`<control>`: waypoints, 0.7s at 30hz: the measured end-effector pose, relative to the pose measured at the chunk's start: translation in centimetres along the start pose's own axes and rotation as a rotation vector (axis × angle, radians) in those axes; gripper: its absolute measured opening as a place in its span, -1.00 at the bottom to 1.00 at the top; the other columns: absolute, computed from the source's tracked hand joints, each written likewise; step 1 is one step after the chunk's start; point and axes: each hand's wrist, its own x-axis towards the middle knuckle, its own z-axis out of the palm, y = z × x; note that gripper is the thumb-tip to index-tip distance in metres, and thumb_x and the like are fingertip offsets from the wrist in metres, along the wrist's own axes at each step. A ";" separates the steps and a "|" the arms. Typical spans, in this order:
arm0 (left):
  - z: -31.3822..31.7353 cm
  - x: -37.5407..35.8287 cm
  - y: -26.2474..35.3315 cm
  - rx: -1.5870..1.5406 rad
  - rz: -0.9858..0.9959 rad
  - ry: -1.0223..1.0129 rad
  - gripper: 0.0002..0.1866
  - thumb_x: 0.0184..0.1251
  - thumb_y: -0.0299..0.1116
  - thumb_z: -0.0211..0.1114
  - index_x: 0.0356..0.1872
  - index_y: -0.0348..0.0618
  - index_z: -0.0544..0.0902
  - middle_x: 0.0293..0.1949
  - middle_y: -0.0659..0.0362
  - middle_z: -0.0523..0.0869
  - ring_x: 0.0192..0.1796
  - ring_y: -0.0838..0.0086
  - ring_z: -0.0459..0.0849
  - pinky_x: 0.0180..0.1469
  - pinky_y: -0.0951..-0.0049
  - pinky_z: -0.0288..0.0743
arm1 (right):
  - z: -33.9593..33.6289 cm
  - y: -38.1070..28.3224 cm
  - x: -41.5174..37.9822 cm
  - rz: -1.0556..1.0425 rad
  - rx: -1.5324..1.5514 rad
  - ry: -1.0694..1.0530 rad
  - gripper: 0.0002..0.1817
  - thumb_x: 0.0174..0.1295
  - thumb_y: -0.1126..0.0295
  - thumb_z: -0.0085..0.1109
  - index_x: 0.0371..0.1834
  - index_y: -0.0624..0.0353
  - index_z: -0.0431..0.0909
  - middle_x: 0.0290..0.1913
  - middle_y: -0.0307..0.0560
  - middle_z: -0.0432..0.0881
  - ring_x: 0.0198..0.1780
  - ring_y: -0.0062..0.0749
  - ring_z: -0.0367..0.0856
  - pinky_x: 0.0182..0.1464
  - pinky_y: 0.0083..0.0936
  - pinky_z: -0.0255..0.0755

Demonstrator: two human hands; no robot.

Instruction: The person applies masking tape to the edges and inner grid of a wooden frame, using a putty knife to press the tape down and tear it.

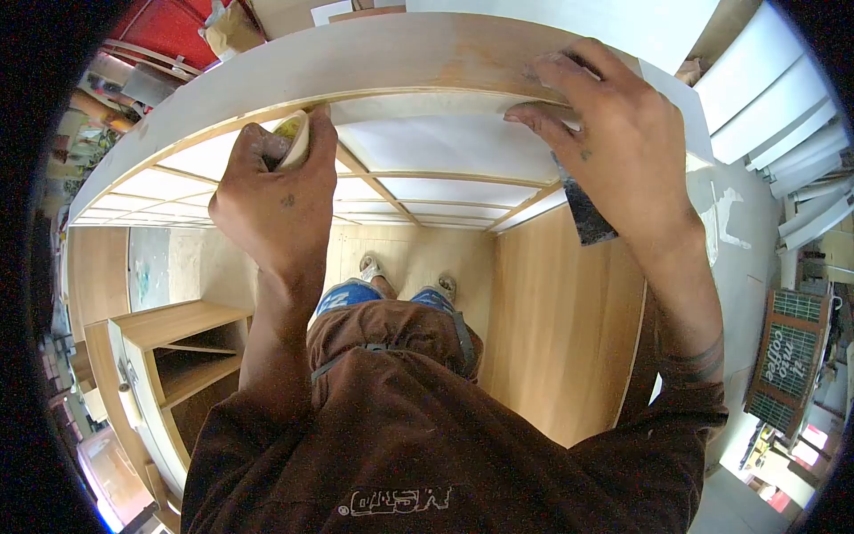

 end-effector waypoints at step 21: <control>-0.4 0.3 0.0 -0.005 -0.021 -0.052 -0.67 0.13 -0.19 0.68 -0.55 -0.14 0.70 -0.61 0.12 0.78 -0.53 0.22 0.85 -0.40 0.35 0.68 | 0.2 0.5 0.1 -0.035 -0.021 0.033 -0.56 0.16 0.11 0.62 -0.01 0.16 0.80 0.05 -0.06 0.79 -0.04 -0.01 0.80 -0.02 -0.21 0.69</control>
